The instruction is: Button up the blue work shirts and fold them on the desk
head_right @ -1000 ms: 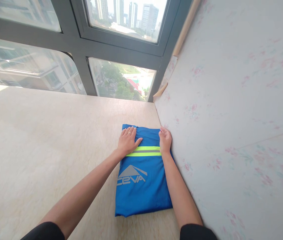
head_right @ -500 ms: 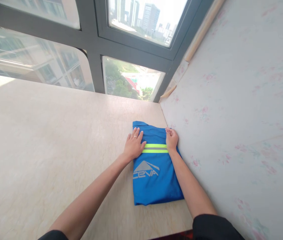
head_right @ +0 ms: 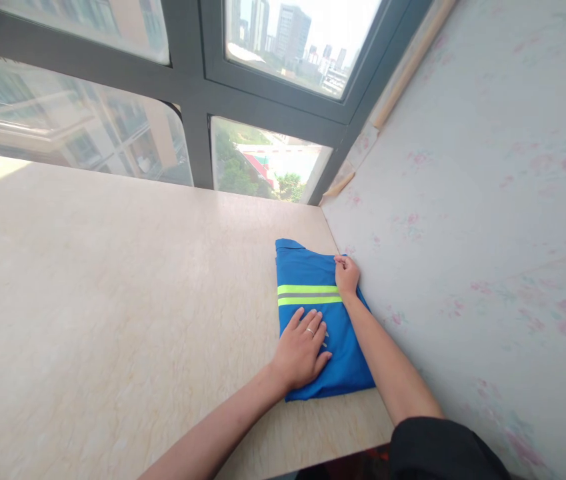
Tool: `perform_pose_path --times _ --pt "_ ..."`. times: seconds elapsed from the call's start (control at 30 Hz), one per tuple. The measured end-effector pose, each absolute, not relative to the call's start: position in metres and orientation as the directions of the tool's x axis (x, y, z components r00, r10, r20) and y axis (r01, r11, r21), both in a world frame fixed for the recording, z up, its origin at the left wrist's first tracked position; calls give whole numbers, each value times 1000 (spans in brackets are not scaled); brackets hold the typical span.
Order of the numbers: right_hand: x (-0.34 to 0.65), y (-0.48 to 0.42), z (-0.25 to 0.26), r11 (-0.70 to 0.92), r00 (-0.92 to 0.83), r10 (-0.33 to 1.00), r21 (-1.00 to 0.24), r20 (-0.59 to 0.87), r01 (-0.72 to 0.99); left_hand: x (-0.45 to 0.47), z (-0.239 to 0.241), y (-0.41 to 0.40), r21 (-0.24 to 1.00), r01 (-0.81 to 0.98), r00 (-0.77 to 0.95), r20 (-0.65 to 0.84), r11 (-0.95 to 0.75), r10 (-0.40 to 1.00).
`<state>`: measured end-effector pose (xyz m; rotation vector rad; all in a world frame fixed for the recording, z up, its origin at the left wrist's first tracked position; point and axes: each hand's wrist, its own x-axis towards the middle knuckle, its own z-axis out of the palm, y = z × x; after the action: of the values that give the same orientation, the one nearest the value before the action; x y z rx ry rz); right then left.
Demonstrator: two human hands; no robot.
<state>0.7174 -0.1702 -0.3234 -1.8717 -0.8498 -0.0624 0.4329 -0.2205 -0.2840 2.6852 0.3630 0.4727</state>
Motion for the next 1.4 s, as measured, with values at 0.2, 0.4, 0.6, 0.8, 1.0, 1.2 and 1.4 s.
perform_pose_path --times 0.2,0.4,0.6,0.8,1.0,1.2,1.4 --pt "714 -169 -323 -239 752 519 -775 407 585 432 -285 -233 431 261 881 258 -864 395" --pt "715 -167 -324 -187 757 505 -803 415 566 422 -296 -274 330 335 836 327 -882 440" --pt "713 -165 -323 -120 746 501 -819 439 562 399 -309 -291 305 281 771 493 -910 403" --pt "699 -169 -307 -52 686 495 -769 534 637 392 -297 -290 465 239 701 525 -853 483" --pt "631 -199 -269 181 380 544 -547 748 817 393 -290 -286 505 219 709 506 -835 492" --pt "522 -273 -252 353 142 729 -546 670 759 395 -295 -288 465 223 725 508 -857 465" --pt "531 -318 -296 215 350 808 -790 474 574 394 -298 -286 415 221 727 533 -883 433"
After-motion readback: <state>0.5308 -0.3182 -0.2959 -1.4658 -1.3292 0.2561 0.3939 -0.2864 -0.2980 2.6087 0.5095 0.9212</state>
